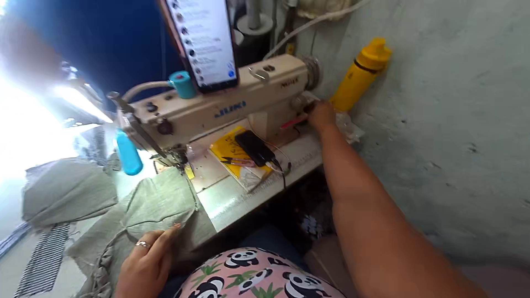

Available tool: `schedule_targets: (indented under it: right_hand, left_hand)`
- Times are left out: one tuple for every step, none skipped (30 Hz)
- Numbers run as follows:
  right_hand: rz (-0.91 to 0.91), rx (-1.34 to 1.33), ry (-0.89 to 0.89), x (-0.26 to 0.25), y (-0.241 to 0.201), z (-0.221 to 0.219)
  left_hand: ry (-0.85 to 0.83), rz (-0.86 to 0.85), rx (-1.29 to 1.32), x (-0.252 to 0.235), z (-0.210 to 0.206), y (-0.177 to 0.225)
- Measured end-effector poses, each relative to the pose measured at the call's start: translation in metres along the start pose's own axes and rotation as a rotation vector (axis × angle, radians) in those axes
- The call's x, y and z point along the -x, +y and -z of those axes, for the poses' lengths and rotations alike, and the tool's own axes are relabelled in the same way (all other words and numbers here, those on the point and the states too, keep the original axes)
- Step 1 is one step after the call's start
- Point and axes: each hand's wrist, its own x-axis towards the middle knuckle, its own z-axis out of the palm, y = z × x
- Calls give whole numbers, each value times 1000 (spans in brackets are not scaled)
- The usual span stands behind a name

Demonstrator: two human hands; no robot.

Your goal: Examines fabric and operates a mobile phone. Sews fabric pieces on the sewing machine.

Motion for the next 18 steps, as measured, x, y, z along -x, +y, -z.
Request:
schedule_targets:
  right_hand:
    - [-13,27,-37,-3,-3,-7]
    - [-30,47,-53,-5,-3,-12]
    - [-38,59,-50,-5,-3,-15]
    - [-41,62,-38,-7,-1,-19]
    - [-42,56,-16,-8,1,-21]
    - [-42,51,6,-9,2,-24]
    - [-43,53,21,-11,3,-24]
    - [-48,59,28,-12,2,-24]
    - [-62,63,26,-12,-3,-24]
    - [-89,76,13,-11,-7,-23]
    - [-107,92,0,-10,-10,-21]
    - [-117,103,-8,-9,-12,-20]
    - [-116,108,-7,-8,-13,-20]
    - [-109,112,1,-9,-12,-22]
    - [-98,109,5,-9,-11,-23]
    - [-78,112,9,-9,-9,-24]
    - [-55,118,8,-9,-8,-23]
    - [-27,140,8,-8,-8,-21]
  left_hand:
    - [-22,-3,-26,0,1,0]
    - [-42,-9,-45,0,2,-1]
    - [-65,-14,-55,-1,3,-2]
    - [-82,-21,-66,-1,3,-3]
    - [-94,-29,-77,-1,3,-5]
    - [-99,-41,-86,-1,3,-5]
    - [-96,-51,-95,-1,3,-5]
    - [-90,-60,-109,-1,3,-4]
    - [-82,-70,-125,-1,6,-3]
    - [-71,-81,-145,-2,8,-1]
    - [-58,-94,-167,-3,11,0]
    - [-43,-110,-191,-4,15,1]
    - [-28,-127,-211,-6,19,3]
    - [-16,-149,-228,-7,23,4]
    - [-10,-182,-238,-8,28,4]
    - [-16,-224,-232,-9,31,5]
    - [-34,-266,-222,-10,35,5]
    - [-63,-298,-220,-12,38,6]
